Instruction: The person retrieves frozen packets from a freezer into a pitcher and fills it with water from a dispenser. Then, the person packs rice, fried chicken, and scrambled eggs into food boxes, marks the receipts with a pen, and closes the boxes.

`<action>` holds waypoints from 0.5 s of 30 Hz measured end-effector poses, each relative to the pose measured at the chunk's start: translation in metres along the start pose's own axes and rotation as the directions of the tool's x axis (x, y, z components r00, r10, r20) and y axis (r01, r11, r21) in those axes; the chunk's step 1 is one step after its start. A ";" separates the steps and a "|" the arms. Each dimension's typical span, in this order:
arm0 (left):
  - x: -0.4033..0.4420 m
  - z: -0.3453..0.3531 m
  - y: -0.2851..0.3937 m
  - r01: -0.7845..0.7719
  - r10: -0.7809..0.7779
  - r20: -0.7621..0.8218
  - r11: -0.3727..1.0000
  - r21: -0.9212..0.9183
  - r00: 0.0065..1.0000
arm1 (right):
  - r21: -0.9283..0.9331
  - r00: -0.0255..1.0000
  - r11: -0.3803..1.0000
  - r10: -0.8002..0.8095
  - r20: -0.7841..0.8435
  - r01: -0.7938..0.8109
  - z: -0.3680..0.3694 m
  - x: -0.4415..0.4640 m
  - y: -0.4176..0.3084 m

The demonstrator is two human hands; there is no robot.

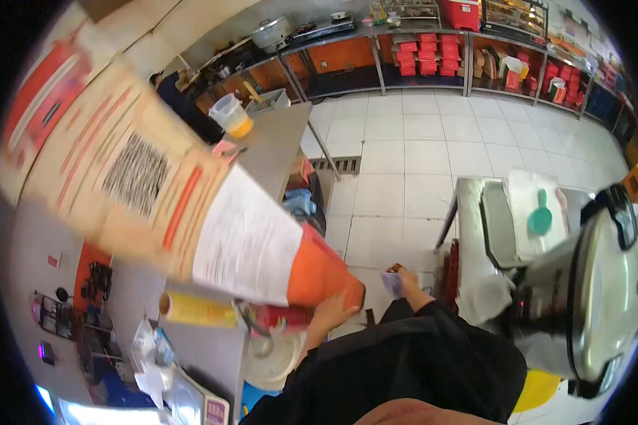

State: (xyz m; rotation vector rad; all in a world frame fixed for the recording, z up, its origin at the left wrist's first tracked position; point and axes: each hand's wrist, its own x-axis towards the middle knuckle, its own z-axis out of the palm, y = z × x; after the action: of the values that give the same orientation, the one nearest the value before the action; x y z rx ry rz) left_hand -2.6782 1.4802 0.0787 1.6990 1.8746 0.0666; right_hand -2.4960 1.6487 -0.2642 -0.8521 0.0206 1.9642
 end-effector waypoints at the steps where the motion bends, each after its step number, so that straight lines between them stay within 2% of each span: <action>1: 0.039 -0.034 0.027 -0.045 0.042 0.070 0.998 0.036 0.997 | 0.051 0.998 0.998 -0.035 -0.057 0.038 0.003 0.030 -0.013; 3: 0.127 -0.044 0.033 -0.281 0.286 0.044 0.955 -0.091 0.957 | 0.132 0.977 0.983 -0.101 -0.189 0.127 0.009 0.077 -0.046; 4: 0.169 -0.044 0.036 -0.398 0.408 0.031 0.903 -0.161 0.913 | -0.253 0.969 0.949 -0.223 -0.108 0.190 0.013 0.098 -0.063; 5: 0.195 -0.068 0.057 -0.409 0.461 0.124 0.861 -0.303 0.879 | -0.593 0.950 0.768 -0.312 -0.018 0.241 0.024 0.110 -0.083; 6: 0.221 -0.078 0.061 -0.345 0.451 0.189 0.842 -0.415 0.872 | -0.840 0.930 0.486 -0.362 0.059 0.243 0.035 0.118 -0.102; 7: 0.254 -0.094 0.065 -0.277 0.452 0.277 0.823 -0.496 0.848 | -0.969 0.916 0.158 -0.383 0.116 0.189 0.050 0.131 -0.124; 8: 0.288 -0.105 0.057 -0.208 0.408 0.322 0.836 -0.508 0.854 | -0.983 0.914 -0.159 -0.379 0.142 0.087 0.065 0.150 -0.147; 9: 0.318 -0.115 0.040 -0.134 0.354 0.384 0.858 -0.495 0.853 | -0.881 0.941 0.447 -0.340 -0.008 0.154 0.062 0.189 -0.158; 10: 0.352 -0.128 0.020 -0.131 0.306 0.345 0.885 -0.447 0.887 | -0.430 0.961 0.878 -0.266 -0.076 0.209 0.050 0.222 -0.162; 11: 0.381 -0.139 0.006 -0.125 0.257 0.296 0.908 -0.400 0.920 | -0.936 0.921 0.266 -0.370 0.122 0.231 0.082 0.224 -0.193; 12: 0.400 -0.152 0.006 -0.073 0.233 0.274 0.868 -0.491 0.933 | -0.862 0.833 -0.504 -0.456 0.315 0.050 0.118 0.223 -0.224; 13: 0.420 -0.166 0.005 -0.019 0.192 0.234 0.809 -0.588 0.953 | -0.999 0.856 -0.040 -0.516 0.028 0.008 0.155 0.218 -0.248; 15: 0.473 -0.195 0.020 0.004 0.171 0.287 0.853 -0.522 0.943 | -0.916 0.868 0.396 -0.434 -0.241 -0.057 0.189 0.248 -0.299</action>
State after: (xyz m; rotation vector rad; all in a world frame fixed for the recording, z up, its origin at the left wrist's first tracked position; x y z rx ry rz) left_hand -2.7495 1.9870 0.0607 1.3185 1.3751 0.2845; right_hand -2.4410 2.0656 -0.1667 -1.9284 -0.9513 1.3742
